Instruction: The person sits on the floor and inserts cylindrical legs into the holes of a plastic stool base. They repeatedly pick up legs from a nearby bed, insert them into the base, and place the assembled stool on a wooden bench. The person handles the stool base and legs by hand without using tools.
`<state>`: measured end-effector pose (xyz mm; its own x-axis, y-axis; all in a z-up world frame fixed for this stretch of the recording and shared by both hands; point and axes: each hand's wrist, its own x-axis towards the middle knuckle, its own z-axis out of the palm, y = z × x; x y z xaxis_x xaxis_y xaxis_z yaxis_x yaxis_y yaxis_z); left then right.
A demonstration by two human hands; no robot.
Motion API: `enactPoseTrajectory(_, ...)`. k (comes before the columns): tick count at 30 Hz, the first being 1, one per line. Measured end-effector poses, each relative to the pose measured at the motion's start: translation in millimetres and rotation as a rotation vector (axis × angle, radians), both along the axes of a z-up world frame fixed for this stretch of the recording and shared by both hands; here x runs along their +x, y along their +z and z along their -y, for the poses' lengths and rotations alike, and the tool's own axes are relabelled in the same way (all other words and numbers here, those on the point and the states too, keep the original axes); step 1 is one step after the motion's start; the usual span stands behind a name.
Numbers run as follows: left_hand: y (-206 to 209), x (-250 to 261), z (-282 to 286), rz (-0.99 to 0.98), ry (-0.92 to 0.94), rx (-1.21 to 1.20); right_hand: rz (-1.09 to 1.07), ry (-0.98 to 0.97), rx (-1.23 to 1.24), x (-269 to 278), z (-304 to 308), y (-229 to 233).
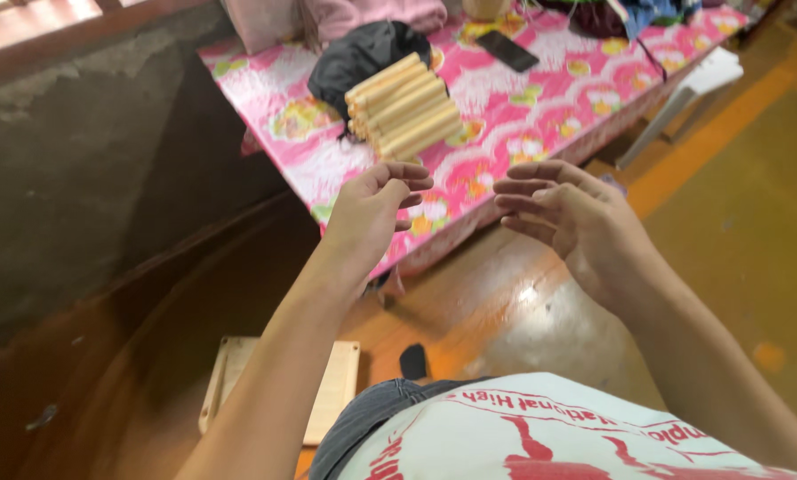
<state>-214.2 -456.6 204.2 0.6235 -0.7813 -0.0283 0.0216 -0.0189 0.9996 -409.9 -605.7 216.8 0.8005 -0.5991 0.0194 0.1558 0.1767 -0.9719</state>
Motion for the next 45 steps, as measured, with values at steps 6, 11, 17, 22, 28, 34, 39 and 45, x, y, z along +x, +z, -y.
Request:
enactPoseTrajectory(6,9.0,59.5,79.5,-0.019,0.019,-0.058,-0.057,0.040,0.012,57.3,84.5,22.1)
enactPoseTrajectory(11,14.8,92.5,126.7,-0.012,0.094,-0.048,-0.027,0.114,-0.023,105.4,145.7,23.8)
enactPoseTrajectory(17,6.2,114.4,172.0,-0.041,0.246,0.013,-0.018,0.262,-0.017,154.2,227.1,13.0)
enactPoseTrajectory(22,-3.4,126.9,216.7,-0.079,0.405,0.001,-0.054,0.385,-0.031,199.1,298.0,11.9)
enactPoseTrajectory(28,-24.0,117.8,261.8,-0.127,0.576,0.031,-0.144,0.499,-0.053,229.2,371.4,6.1)
enactPoseTrajectory(34,-49.3,96.8,282.8,-0.159,0.671,0.018,-0.310,0.591,-0.105,254.3,405.5,-12.5)
enactPoseTrajectory(39,-56.3,96.1,275.3,-0.145,0.707,0.033,-0.359,0.614,-0.072,275.9,412.7,-28.8)
enactPoseTrajectory(45,-57.1,128.6,269.0,-0.190,0.717,0.037,-0.387,0.604,-0.034,301.5,409.0,-42.2)
